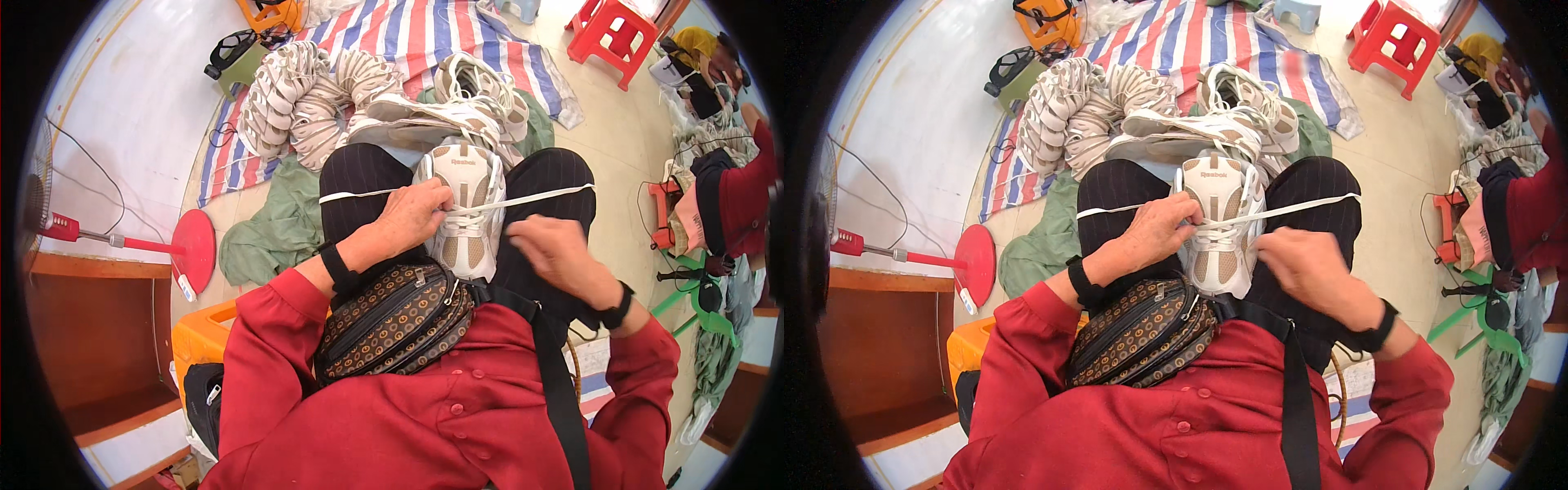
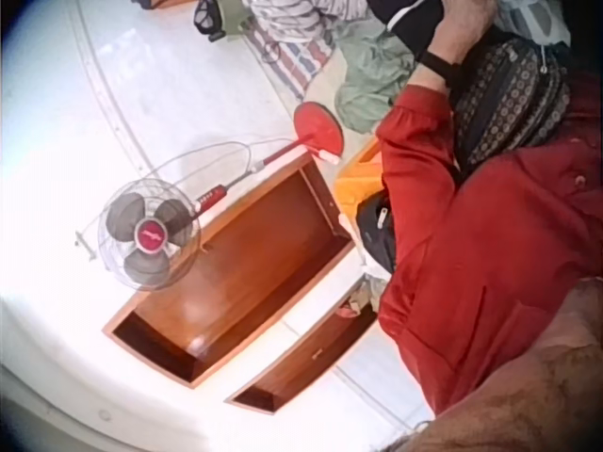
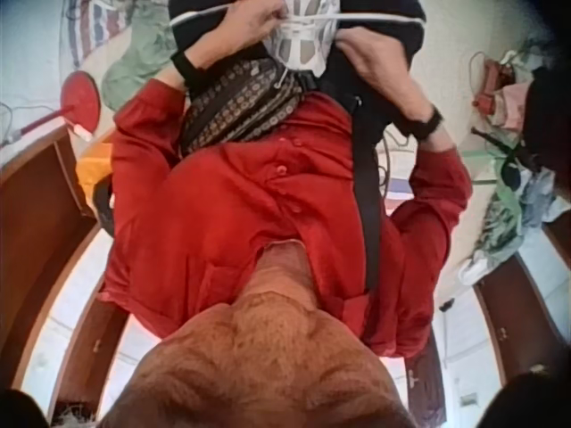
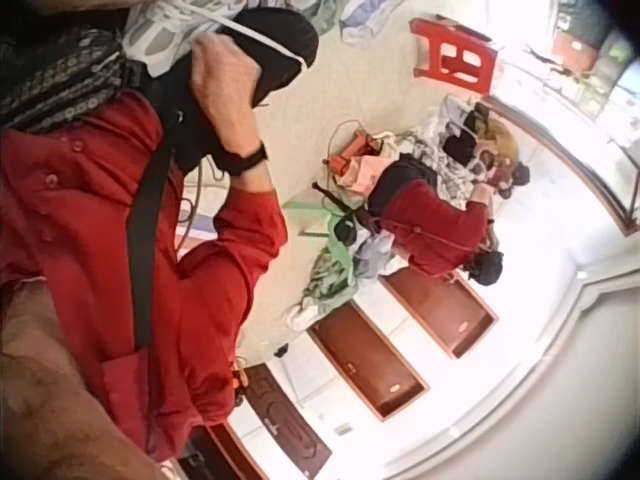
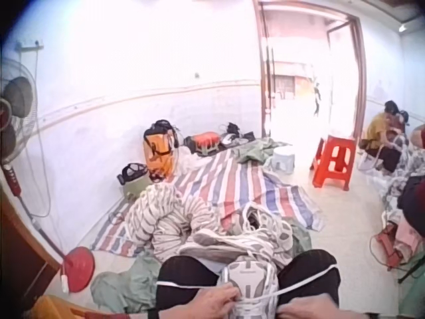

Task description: Lacing a pair of white and tan sneakers in a workshop environment.

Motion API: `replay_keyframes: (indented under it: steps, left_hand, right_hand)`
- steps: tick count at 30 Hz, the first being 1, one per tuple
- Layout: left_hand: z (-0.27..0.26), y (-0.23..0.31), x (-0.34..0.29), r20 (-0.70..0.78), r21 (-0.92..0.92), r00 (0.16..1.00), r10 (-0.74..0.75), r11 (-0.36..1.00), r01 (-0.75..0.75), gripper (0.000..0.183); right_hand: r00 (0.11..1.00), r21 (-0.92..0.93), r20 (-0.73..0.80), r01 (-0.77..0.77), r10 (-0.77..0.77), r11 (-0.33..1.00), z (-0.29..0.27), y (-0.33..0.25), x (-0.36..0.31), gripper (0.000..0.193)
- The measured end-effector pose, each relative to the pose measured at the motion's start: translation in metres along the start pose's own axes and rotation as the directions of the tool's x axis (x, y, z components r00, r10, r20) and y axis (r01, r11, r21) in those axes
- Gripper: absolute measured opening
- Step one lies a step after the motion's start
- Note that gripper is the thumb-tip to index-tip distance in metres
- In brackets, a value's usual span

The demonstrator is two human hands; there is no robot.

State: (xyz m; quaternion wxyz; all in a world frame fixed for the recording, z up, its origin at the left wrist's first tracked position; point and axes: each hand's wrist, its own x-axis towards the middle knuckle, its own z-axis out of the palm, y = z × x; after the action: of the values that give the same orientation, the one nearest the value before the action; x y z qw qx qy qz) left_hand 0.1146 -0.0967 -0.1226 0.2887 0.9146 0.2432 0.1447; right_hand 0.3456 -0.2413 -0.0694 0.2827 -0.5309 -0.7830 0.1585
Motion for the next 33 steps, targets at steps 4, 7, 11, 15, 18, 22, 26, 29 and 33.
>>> replay_keyframes:
  steps: [4, 7, 11, 15, 18, 22, 26, 29, 33]
  left_hand:
    - [-0.002, -0.001, 0.000, -0.005, -0.069, 0.999, 0.040, 0.997, -0.041, 0.015]
    - [-0.002, -0.002, 0.000, -0.008, -0.074, 0.999, 0.045, 0.996, -0.045, 0.015]
    - [-0.003, -0.005, 0.001, -0.028, -0.062, 0.998, 0.064, 0.996, -0.065, 0.014]
    - [-0.001, -0.007, 0.001, -0.015, -0.038, 0.998, 0.058, 0.998, -0.058, 0.013]
    - [0.000, -0.005, 0.001, -0.020, -0.037, 0.999, 0.049, 0.998, -0.049, 0.013]
    - [0.001, -0.005, 0.002, -0.012, -0.048, 0.999, 0.044, 0.998, -0.045, 0.013]
    - [0.001, 0.001, 0.002, -0.028, -0.024, 0.999, 0.039, 0.999, -0.040, 0.013]
    - [0.002, 0.001, 0.004, -0.002, 0.014, 1.000, 0.030, 0.999, -0.030, 0.014]
    - [0.002, -0.004, 0.001, -0.007, -0.028, 0.998, 0.056, 0.998, -0.056, 0.015]
  right_hand:
    - [0.990, -0.141, 0.140, 0.002, 0.018, 0.990, 0.036, 0.011, 0.024, 0.014]
    - [0.981, -0.162, 0.193, 0.021, 0.011, 0.987, 0.048, 0.017, 0.032, 0.014]
    - [0.978, -0.214, 0.200, -0.018, 0.062, 0.977, 0.055, 0.016, 0.038, 0.014]
    - [0.955, -0.198, 0.265, -0.081, 0.133, 0.977, 0.058, 0.017, 0.044, 0.013]
    - [0.949, -0.111, 0.273, -0.128, 0.154, 0.986, 0.056, 0.022, 0.050, 0.014]
    - [0.946, -0.209, 0.292, 0.205, -0.139, 0.956, 0.055, 0.026, 0.049, 0.015]
    - [0.969, -0.337, 0.240, 0.131, -0.049, 0.932, 0.055, 0.035, 0.056, 0.012]
    - [0.960, -0.372, 0.276, 0.148, -0.043, 0.917, 0.056, 0.035, 0.060, 0.013]
    - [0.950, -0.447, 0.313, 0.123, 0.026, 0.886, 0.056, 0.026, 0.053, 0.014]
